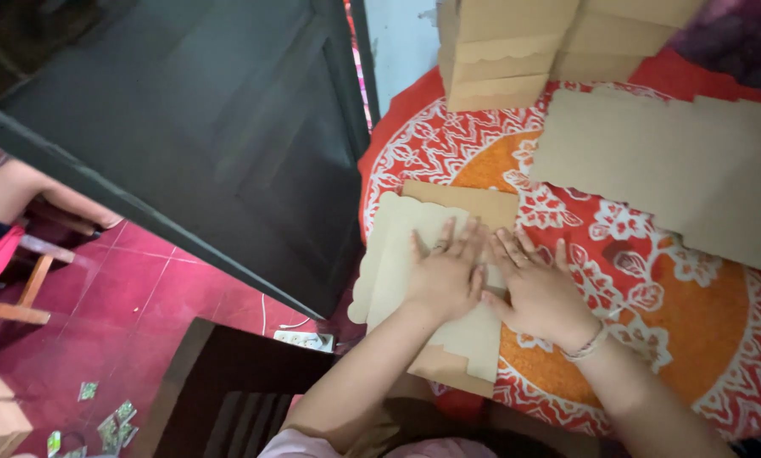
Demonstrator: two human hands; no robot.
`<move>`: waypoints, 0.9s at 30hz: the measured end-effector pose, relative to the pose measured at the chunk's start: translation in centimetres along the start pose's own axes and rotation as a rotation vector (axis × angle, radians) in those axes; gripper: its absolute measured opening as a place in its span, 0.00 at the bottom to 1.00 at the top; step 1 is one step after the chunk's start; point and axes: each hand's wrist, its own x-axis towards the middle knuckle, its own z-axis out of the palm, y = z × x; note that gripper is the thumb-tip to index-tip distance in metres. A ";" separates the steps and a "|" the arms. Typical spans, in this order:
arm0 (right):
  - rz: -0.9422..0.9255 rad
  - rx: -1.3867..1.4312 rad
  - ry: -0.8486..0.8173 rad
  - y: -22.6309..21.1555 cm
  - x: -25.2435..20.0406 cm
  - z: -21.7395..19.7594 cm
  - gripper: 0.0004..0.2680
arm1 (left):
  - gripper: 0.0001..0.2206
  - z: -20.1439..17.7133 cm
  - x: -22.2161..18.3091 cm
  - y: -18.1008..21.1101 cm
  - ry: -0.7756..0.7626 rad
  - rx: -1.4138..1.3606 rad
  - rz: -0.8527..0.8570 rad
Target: Folding flat cardboard sheets along pre-scored lines to create box components and stacking them.
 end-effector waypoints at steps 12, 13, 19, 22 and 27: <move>0.086 0.062 -0.028 0.0 -0.3 -0.3 0.38 | 0.40 -2.0 -1.2 0.8 -0.015 0.005 -0.153; 0.061 0.075 0.006 0.3 -0.2 -0.1 0.39 | 0.40 -2.0 -1.1 0.9 -0.001 -0.006 -0.153; 0.044 0.016 0.067 0.6 -0.1 -0.3 0.39 | 0.35 -0.6 -0.8 0.2 0.056 -0.039 -0.017; 0.037 0.043 0.071 0.8 0.1 0.5 0.39 | 0.34 0.4 0.1 -0.3 0.055 -0.024 0.001; -0.055 0.223 0.175 2.5 1.3 2.4 0.41 | 0.41 0.6 0.0 -0.8 0.120 -0.036 -0.133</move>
